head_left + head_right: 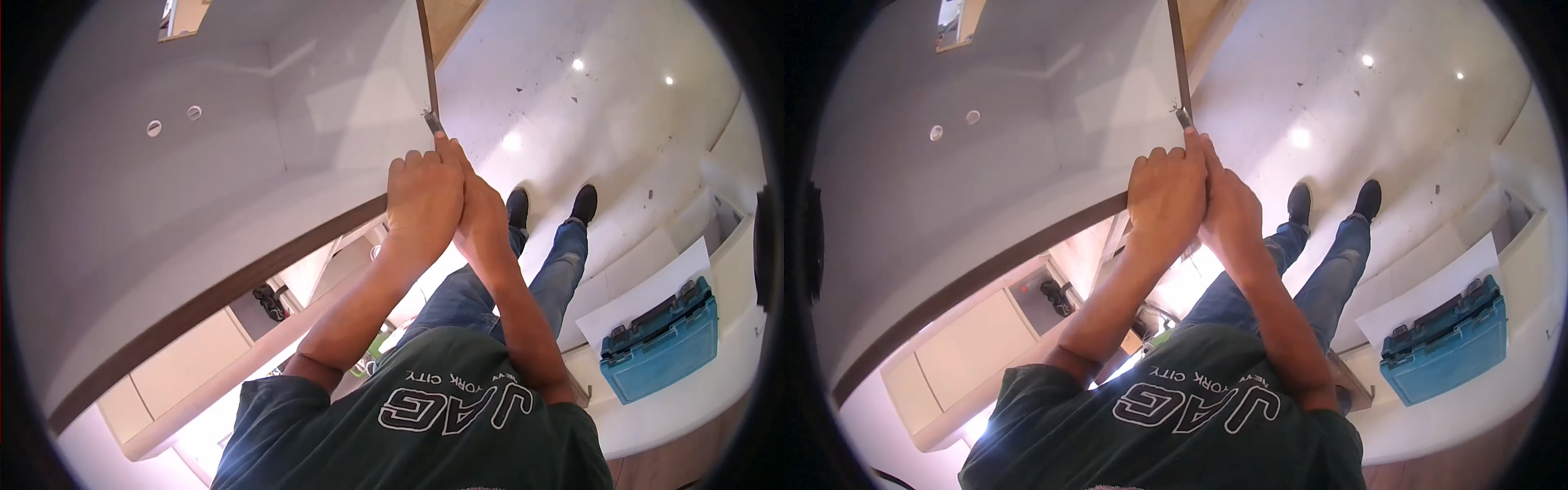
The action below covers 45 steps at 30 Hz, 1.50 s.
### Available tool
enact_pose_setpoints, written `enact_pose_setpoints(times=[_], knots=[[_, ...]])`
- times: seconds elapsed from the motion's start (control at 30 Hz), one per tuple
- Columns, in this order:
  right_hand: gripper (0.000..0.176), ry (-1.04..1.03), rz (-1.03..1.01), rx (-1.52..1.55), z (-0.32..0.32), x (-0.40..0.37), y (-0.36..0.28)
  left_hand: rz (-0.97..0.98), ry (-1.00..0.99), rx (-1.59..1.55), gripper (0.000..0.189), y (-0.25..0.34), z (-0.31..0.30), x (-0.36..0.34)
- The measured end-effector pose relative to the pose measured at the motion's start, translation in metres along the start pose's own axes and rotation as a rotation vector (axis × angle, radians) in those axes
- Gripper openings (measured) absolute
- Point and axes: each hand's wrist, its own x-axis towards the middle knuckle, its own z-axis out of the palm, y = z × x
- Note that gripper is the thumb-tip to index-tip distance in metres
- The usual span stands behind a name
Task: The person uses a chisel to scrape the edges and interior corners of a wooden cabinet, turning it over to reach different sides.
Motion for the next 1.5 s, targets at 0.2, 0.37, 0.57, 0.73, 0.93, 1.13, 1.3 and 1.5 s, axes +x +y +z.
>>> enact_pose_setpoints(times=[0.2,0.37,0.57,0.73,0.93,1.13,1.3,1.5], knots=[[0.063,-0.059,-0.016,-0.215,-0.01,0.012,0.004,-0.062,-0.005,0.045,0.034,0.004,-0.001,0.0],[0.054,0.017,-0.028,-0.086,-0.033,0.0,0.016,-0.05,-0.053,-0.021,0.016,0.0,0.0,0.001],[0.045,0.312,0.056,0.004,-0.09,-0.039,0.043,-0.286,-0.009,-0.291,0.021,0.004,-0.025,0.027],[0.046,0.218,0.26,0.083,-0.105,-0.047,0.046,-0.389,0.08,-0.391,0.017,-0.019,0.002,0.074],[0.046,0.203,0.174,0.023,-0.118,-0.041,0.064,-0.509,0.073,-0.476,0.017,-0.034,0.003,0.087],[0.046,0.078,0.314,-0.002,-0.133,-0.035,0.069,-0.697,-0.07,-0.711,0.02,-0.045,0.018,0.096],[0.046,0.064,0.254,0.018,-0.134,-0.048,0.094,-0.802,0.13,-0.907,0.025,-0.063,0.033,0.106],[0.047,0.061,0.285,0.044,-0.131,-0.063,0.122,-0.574,0.194,-1.569,0.039,-0.055,-0.015,0.102]])
